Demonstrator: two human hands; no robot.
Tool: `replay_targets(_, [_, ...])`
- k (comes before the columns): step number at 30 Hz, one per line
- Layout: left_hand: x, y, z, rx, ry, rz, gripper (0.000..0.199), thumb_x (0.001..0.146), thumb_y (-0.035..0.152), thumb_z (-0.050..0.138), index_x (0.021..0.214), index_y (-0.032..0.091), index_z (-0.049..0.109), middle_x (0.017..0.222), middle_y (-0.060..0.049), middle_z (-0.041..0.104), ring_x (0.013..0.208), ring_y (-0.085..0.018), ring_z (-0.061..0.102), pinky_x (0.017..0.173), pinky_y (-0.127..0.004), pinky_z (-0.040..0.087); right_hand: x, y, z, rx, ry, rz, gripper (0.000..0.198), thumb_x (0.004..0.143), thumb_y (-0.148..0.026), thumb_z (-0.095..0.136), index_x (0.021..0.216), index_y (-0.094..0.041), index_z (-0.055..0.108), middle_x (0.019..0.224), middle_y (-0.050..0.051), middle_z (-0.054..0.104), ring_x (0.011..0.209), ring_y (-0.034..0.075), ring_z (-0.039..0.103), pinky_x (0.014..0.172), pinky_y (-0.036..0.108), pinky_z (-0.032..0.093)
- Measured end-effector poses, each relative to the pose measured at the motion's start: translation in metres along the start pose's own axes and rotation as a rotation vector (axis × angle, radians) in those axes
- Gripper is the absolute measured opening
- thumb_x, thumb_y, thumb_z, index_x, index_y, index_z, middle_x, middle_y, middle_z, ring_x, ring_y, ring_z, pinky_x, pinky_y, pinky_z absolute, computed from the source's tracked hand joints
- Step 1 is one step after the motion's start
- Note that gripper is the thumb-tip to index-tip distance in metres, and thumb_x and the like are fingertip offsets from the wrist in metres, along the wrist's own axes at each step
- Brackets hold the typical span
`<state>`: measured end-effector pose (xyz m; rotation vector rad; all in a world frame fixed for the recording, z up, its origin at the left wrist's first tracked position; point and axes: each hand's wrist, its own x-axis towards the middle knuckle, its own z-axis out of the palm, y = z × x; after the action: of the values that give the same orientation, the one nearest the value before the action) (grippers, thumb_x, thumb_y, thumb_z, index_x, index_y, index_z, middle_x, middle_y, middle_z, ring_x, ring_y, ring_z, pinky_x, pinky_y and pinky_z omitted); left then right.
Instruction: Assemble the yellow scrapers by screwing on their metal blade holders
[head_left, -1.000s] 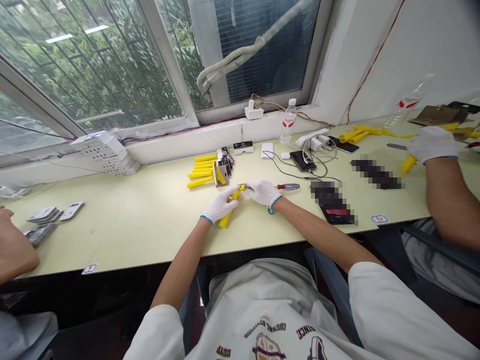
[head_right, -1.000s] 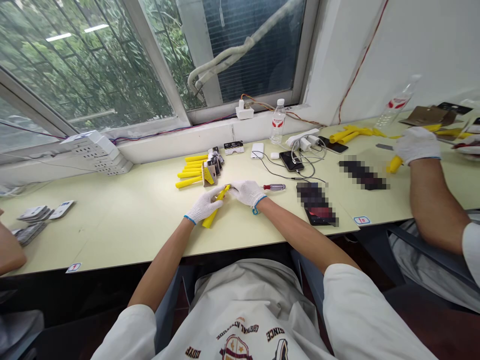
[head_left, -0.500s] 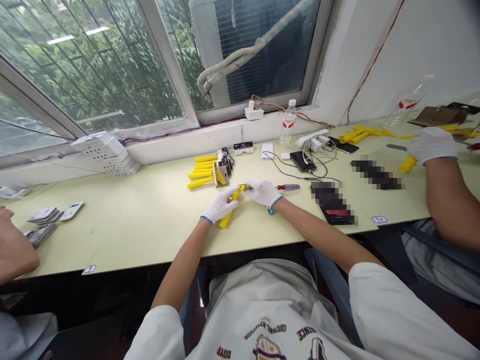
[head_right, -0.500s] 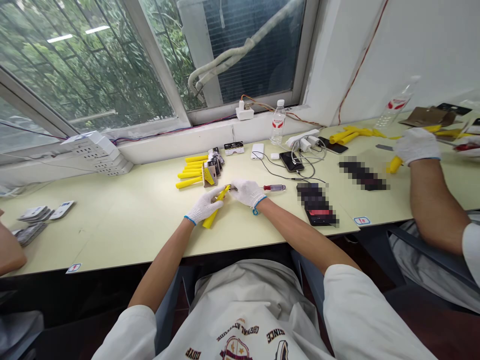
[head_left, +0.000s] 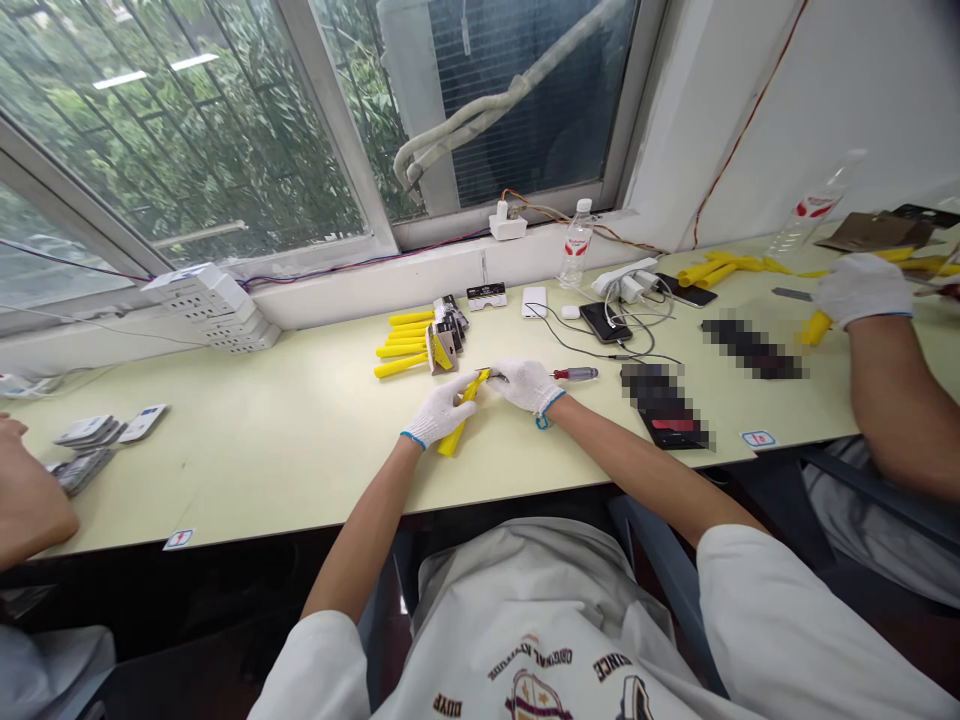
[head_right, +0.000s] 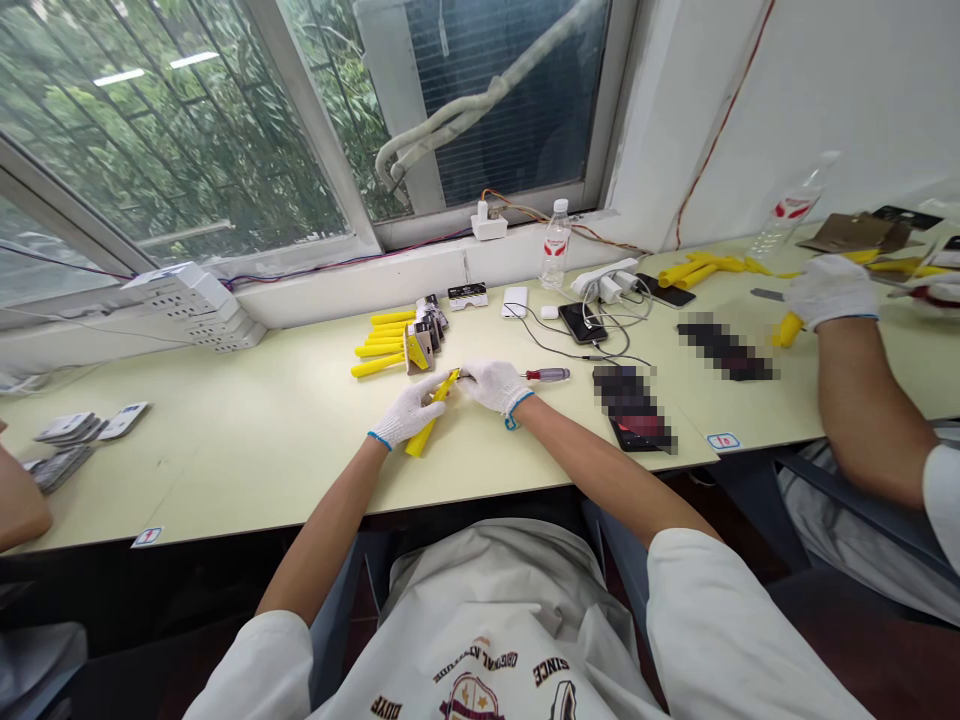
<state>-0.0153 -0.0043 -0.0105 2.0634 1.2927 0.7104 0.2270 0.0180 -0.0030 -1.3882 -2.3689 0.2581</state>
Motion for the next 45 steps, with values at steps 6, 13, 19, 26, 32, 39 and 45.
replay_targets(6, [0.000,0.000,0.000,0.021,0.004,-0.005,0.075,0.089,0.026,0.064,0.163,0.027,0.055,0.101,0.000,0.076,0.074,-0.016,0.062,0.080,-0.030,0.054,0.001,0.002,0.002,0.009,-0.007,0.000,0.044,0.105,-0.046,0.066,0.137,-0.015,0.067,0.138,0.012,0.066,0.125,0.024,0.066,0.110,0.047,0.057])
replay_targets(13, [0.000,0.000,0.000,0.009,0.001,-0.005,0.075,0.089,0.025,0.064,0.163,0.029,0.056,0.106,0.000,0.076,0.074,-0.016,0.062,0.080,-0.030,0.054,0.000,0.004,0.002,0.023,-0.005,-0.018,0.046,0.105,-0.048,0.066,0.138,-0.015,0.067,0.141,0.013,0.065,0.129,0.026,0.064,0.113,0.049,0.055])
replay_targets(19, [0.000,0.000,0.000,-0.014,-0.005,0.003,0.075,0.089,0.026,0.063,0.164,0.028,0.055,0.106,-0.001,0.076,0.074,-0.015,0.062,0.079,-0.030,0.054,0.000,0.005,0.002,0.038,0.004,-0.048,0.047,0.105,-0.048,0.066,0.138,-0.015,0.067,0.140,0.013,0.065,0.128,0.026,0.065,0.112,0.049,0.056])
replay_targets(26, [0.000,-0.001,0.000,0.014,-0.001,-0.003,0.074,0.088,0.026,0.063,0.161,0.029,0.058,0.103,0.001,0.076,0.076,-0.016,0.063,0.083,-0.031,0.054,0.002,0.009,0.006,0.049,0.023,-0.070,0.044,0.105,-0.047,0.066,0.136,-0.015,0.067,0.135,0.012,0.067,0.122,0.023,0.067,0.107,0.046,0.059])
replay_targets(32, [0.000,0.002,-0.001,0.030,-0.015,-0.007,0.074,0.089,0.027,0.063,0.163,0.029,0.056,0.103,0.001,0.076,0.076,-0.016,0.062,0.080,-0.030,0.053,0.004,0.010,0.009,0.055,0.048,-0.094,0.043,0.105,-0.046,0.066,0.134,-0.014,0.067,0.133,0.012,0.067,0.118,0.022,0.067,0.104,0.044,0.060])
replay_targets(39, [-0.001,0.004,-0.002,0.028,-0.012,0.002,0.073,0.089,0.027,0.062,0.162,0.028,0.057,0.104,0.000,0.076,0.077,-0.017,0.063,0.080,-0.030,0.052,0.005,0.013,0.011,0.054,0.061,-0.106,0.042,0.105,-0.045,0.066,0.134,-0.014,0.067,0.132,0.012,0.067,0.118,0.022,0.068,0.104,0.043,0.060])
replay_targets(45, [-0.001,0.003,-0.001,0.019,-0.011,0.003,0.073,0.089,0.027,0.063,0.162,0.029,0.057,0.110,0.000,0.077,0.079,-0.017,0.065,0.081,-0.030,0.053,0.004,0.013,0.011,0.048,0.059,-0.107,0.042,0.105,-0.045,0.066,0.134,-0.015,0.067,0.133,0.012,0.067,0.118,0.022,0.068,0.104,0.043,0.060])
